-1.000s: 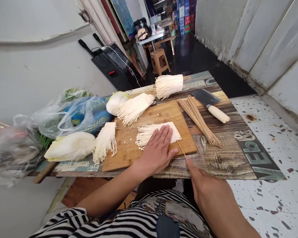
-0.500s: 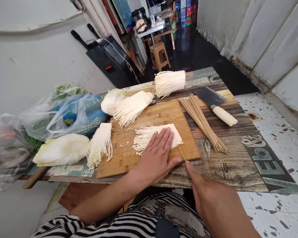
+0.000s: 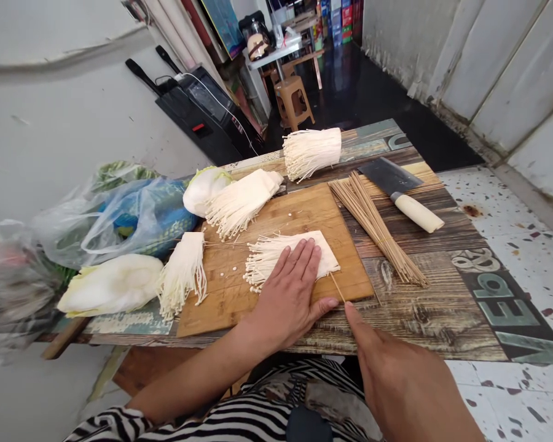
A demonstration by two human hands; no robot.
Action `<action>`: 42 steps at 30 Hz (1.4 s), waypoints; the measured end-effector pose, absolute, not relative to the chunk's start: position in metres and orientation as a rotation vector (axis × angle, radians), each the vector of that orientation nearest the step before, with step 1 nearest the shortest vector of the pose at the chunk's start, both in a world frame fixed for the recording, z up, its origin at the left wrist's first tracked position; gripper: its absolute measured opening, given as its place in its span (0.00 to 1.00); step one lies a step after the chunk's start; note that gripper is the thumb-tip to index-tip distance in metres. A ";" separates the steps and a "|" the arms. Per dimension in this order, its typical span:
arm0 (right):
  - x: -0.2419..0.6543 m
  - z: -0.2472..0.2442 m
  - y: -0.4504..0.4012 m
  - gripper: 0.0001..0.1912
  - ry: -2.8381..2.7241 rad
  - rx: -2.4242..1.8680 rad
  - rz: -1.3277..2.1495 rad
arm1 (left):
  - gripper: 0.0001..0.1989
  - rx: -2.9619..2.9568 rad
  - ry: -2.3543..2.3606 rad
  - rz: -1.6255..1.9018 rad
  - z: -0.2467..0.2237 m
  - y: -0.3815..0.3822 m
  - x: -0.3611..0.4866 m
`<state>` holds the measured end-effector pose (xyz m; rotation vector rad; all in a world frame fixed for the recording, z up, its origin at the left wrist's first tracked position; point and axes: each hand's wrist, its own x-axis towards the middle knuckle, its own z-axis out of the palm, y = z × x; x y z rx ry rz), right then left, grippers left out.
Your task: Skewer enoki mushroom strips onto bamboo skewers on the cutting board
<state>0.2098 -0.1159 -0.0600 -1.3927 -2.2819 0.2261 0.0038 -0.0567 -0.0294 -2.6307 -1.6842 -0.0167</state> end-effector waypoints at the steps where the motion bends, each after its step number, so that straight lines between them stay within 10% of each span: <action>1: 0.208 -0.059 -0.115 0.27 -2.339 -1.373 0.194 | 0.43 -2.632 -1.689 -0.006 -0.029 -0.057 0.004; 42: 0.174 -0.047 -0.089 0.19 -2.274 -1.477 0.019 | 0.43 -2.666 -1.691 0.016 -0.015 -0.058 0.003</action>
